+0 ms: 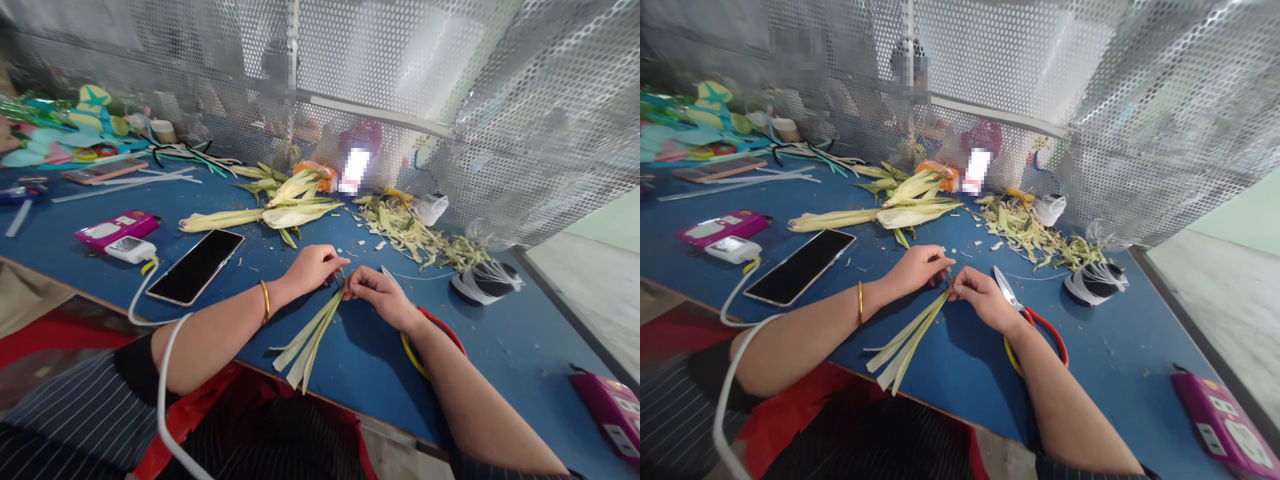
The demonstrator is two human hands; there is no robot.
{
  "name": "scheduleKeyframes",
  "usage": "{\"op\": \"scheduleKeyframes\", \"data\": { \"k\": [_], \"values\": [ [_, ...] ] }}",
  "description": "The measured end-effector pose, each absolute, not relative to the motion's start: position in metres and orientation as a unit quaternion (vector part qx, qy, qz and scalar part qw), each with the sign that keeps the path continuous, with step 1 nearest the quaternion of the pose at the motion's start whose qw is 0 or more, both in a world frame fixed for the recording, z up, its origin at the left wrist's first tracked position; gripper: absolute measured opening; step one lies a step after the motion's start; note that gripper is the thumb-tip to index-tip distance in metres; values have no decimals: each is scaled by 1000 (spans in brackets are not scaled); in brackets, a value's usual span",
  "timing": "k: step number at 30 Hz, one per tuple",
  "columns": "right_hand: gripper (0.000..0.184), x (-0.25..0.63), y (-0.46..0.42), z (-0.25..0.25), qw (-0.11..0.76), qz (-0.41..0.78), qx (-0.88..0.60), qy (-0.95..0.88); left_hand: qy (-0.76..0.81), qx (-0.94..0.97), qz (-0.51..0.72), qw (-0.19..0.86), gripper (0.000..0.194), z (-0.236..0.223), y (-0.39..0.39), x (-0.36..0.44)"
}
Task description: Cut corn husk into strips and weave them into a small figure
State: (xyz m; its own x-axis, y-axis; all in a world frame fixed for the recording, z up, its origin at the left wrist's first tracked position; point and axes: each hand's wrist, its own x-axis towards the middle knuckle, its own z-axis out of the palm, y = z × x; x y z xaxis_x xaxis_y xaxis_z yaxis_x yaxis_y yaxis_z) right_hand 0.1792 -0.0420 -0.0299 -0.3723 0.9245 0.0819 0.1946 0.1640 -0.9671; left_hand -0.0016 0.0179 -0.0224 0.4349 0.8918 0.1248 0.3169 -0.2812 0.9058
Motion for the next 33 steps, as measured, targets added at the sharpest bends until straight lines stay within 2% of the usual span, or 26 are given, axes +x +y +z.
{"op": "scheduleKeyframes", "data": {
  "k": [6, 9, 11, 14, 17, 20, 27, 33],
  "values": [
    [21, 178, -42, -31, 374, 473, -423, -676, 379, 609, 293, 632, 26, -15, 12, 4],
    [18, 177, -42, -31, 378, 463, -422, -682, 372, 591, 293, 653, 30, -16, 13, 5],
    [17, 178, -43, -29, 374, 451, -427, -689, 373, 632, 291, 614, 32, -18, 14, 5],
    [15, 178, -43, -28, 350, 436, -437, -705, 374, 739, 271, 490, 34, -21, 14, 5],
    [14, 178, -44, -26, 323, 421, -446, -721, 369, 823, 247, 354, 30, -21, 13, 5],
    [15, 176, -45, -25, 309, 409, -451, -731, 374, 859, 216, 276, 26, -19, 11, 4],
    [14, 174, -47, -25, 302, 394, -458, -738, 386, 877, 182, 221, 23, -18, 6, 2],
    [12, 173, -47, -27, 315, 409, -455, -726, 377, 878, 199, 219, 24, -20, 9, 1]
  ]
}}
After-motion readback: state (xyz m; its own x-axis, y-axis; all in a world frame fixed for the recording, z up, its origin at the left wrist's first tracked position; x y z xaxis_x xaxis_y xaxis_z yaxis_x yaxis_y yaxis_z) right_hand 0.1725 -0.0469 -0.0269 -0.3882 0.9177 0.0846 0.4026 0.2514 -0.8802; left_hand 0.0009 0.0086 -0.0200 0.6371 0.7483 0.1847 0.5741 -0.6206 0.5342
